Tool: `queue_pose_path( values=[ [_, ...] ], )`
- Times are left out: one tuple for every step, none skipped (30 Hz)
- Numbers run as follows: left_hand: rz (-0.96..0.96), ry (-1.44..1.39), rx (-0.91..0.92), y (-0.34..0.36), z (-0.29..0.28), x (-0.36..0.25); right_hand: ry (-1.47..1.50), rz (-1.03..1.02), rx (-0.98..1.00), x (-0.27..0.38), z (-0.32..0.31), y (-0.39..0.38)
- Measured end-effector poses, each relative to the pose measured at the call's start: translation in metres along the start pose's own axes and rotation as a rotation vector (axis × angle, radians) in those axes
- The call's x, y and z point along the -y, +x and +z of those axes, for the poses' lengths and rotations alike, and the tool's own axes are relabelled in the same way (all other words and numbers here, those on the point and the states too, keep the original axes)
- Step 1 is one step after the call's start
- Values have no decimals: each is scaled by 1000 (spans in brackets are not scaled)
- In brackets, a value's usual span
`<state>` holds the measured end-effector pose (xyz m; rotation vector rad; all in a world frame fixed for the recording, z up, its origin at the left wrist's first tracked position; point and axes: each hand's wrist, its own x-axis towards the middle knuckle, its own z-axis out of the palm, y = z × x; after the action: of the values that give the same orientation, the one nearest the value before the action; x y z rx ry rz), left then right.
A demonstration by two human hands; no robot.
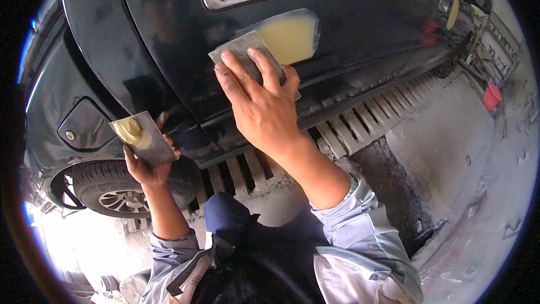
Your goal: The person scoops a beige paste from a bucket onto a metal sheet, spreads it with a putty knife, and applies it to a black car door. The person repeatedly smooths the paste on the door surface using the putty knife.
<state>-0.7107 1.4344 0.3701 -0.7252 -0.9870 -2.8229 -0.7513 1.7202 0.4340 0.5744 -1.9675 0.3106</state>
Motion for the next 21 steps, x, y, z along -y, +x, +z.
queue_pose_path(
  values=[
    [5,9,0,0,0,-1,9,-5,-14,0,1,4],
    [8,17,-2,0,-1,0,12,0,5,1,3,4],
    [12,26,-4,0,-1,0,15,5,23,3,6,1],
    [14,0,15,0,-2,0,19,10,42,5,10,-3],
    [13,-29,36,1,-3,1,23,15,58,6,14,-11],
    [14,-58,56,1,-3,2,33,11,67,7,18,-19],
    [15,-56,43,1,-4,2,39,8,70,7,22,-27],
    [13,-53,32,0,-5,2,43,7,71,7,25,-33],
    [11,-51,22,0,-5,1,41,4,70,6,30,-40],
    [7,-24,23,0,-5,2,38,1,69,6,34,-48],
    [5,5,23,-1,-4,1,39,-2,66,7,35,-52],
    [2,34,23,-1,-3,1,34,4,66,7,35,-56],
    [3,26,18,-1,0,1,28,11,67,8,33,-59],
    [8,20,15,0,3,0,24,15,64,11,31,-59],
    [13,14,12,1,4,0,25,35,112,12,24,-61],
    [5,16,33,1,5,-1,30,47,92,12,19,-58],
    [0,18,57,3,4,-1,33,56,70,10,14,-54],
    [-7,20,75,2,3,-1,39,66,54,11,6,-48],
    [3,24,46,1,2,0,50,57,44,8,-1,-37],
    [8,27,16,0,2,1,47,42,13,3,-4,-26],
    [16,31,-12,0,3,1,27,34,23,-2,-2,-18]
  ],
)
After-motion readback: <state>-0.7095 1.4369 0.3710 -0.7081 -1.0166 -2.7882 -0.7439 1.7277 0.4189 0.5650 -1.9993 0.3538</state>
